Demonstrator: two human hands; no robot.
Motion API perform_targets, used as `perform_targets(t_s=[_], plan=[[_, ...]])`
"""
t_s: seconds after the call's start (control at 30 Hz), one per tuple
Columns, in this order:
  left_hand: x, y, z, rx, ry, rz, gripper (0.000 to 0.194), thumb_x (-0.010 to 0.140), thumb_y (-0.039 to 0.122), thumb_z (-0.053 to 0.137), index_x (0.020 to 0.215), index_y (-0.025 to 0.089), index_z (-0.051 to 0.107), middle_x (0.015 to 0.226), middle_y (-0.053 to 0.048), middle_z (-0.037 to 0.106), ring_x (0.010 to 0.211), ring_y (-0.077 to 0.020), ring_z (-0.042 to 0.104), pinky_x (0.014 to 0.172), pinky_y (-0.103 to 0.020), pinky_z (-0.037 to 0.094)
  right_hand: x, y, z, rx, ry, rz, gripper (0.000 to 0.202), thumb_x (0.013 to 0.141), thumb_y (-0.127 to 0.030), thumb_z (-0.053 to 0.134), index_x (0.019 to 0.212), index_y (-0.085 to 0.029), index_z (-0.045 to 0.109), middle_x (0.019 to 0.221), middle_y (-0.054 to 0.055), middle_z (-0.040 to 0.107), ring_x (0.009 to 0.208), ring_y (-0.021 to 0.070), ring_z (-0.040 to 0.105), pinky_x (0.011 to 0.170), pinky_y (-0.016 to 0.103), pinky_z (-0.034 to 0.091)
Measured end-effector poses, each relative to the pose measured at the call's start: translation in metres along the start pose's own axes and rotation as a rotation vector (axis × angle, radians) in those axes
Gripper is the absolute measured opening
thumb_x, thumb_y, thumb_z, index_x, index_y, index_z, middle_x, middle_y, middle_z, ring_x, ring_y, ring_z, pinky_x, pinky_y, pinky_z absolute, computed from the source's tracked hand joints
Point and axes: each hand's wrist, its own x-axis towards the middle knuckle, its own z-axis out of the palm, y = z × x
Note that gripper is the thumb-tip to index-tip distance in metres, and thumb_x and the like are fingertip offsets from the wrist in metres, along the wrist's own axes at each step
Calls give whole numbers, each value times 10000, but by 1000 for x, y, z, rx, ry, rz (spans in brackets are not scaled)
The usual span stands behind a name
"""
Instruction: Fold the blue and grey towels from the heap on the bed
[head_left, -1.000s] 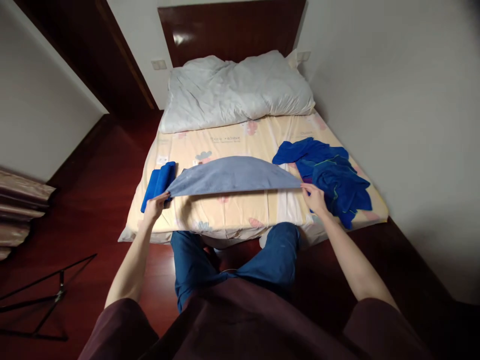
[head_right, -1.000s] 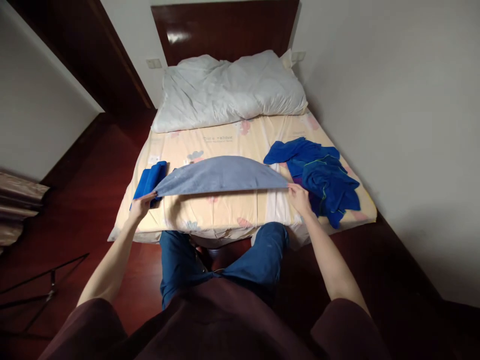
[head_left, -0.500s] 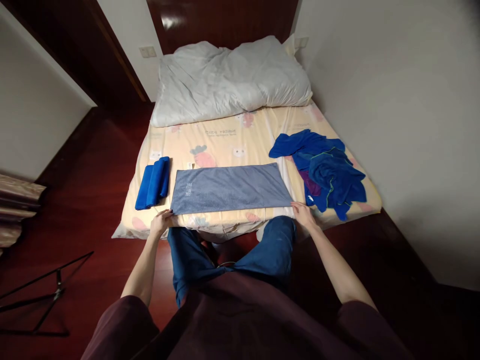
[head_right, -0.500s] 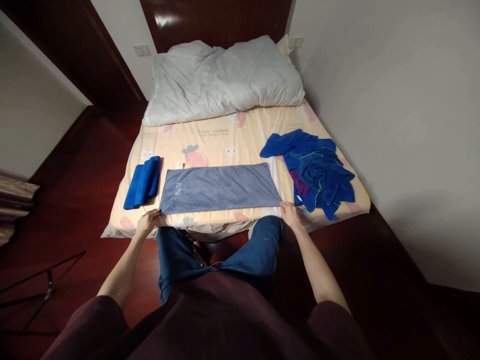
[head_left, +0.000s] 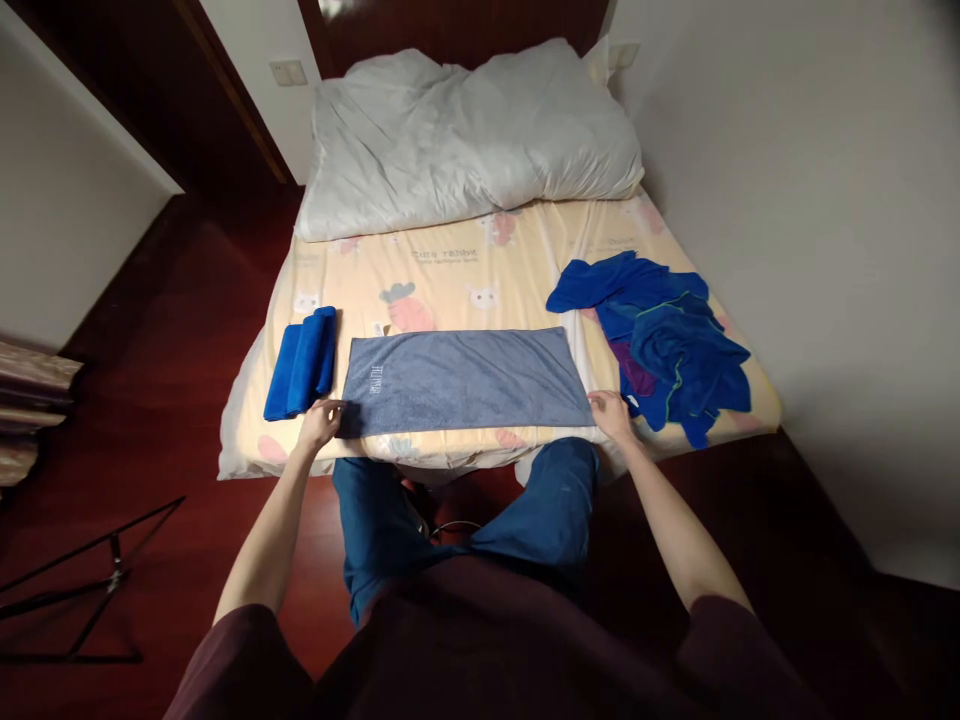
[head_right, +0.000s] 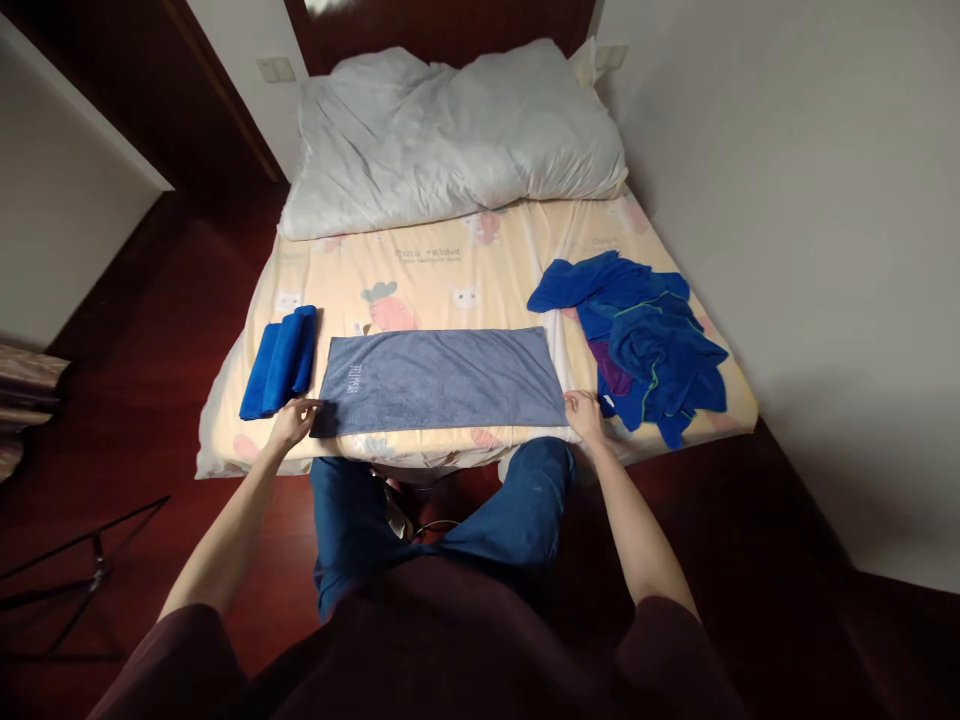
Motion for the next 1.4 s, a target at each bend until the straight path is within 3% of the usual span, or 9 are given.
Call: perform_targets(t_s=[0.17,0.3,0.43,0.53,0.67,0.87,1.1,1.2,1.4], plan=[[89,0,3,-57,57,-83,394,793,255,489,1002,167,811,1021,-103,814,887,-255,761,929,-341,593,70,-15,13,47,-38,136,387,889,-237,512,1181,-147,750,1148,176,788,1077,312,754,1043,468,579],[162,-5,14,-47,140,-95,340,826,244,512,995,170,799,944,-96,814,903,-263,760,919,-341,589,133,-18,32,13,-49,199,419,927,-245,521,1290,-134,698,1249,195,757,1153,310,736,1090,457,547],[216,-16,29,-12,103,-113,329,841,142,559,1098,96,757,1045,-93,804,1009,-216,718,1060,-368,522,187,-10,59,20,5,210,360,929,-270,581,1230,-111,699,1219,214,757,1126,303,737,1057,452,561],[241,-25,41,25,66,-69,304,828,98,605,1099,52,734,1073,-81,796,998,-179,678,1090,-377,501,214,-2,75,54,27,208,288,913,-304,641,1106,-108,724,1069,193,784,1002,291,755,958,429,603],[255,-29,46,80,25,-26,226,886,212,669,1043,70,748,1010,-48,785,902,-163,669,1050,-347,522,228,-1,81,72,-22,186,190,911,-299,650,957,-134,733,938,148,784,896,261,753,870,385,622],[256,-26,27,105,-81,-9,285,862,304,734,1042,92,795,804,15,756,843,-169,685,981,-325,557,229,-12,62,-33,-59,97,178,942,-294,640,964,-148,739,946,137,782,902,253,730,891,389,598],[266,-26,24,74,61,-12,331,945,315,646,1078,34,756,1029,-45,763,969,-153,647,1087,-383,510,241,-4,55,-195,-35,140,136,963,-189,609,996,-151,735,1038,117,771,923,215,700,892,333,533],[270,-21,31,66,83,-7,330,951,295,632,1071,10,750,1028,-75,756,961,-160,618,1095,-410,508,243,-8,55,-251,-48,134,153,990,-194,596,1017,-131,733,1105,136,764,964,193,662,937,325,492],[271,-16,37,89,123,-62,338,980,365,612,1068,69,748,999,-59,748,915,-150,595,1059,-347,532,243,-22,56,-318,-60,187,159,1009,-179,585,1027,-116,730,1128,153,759,996,187,626,959,335,459]])
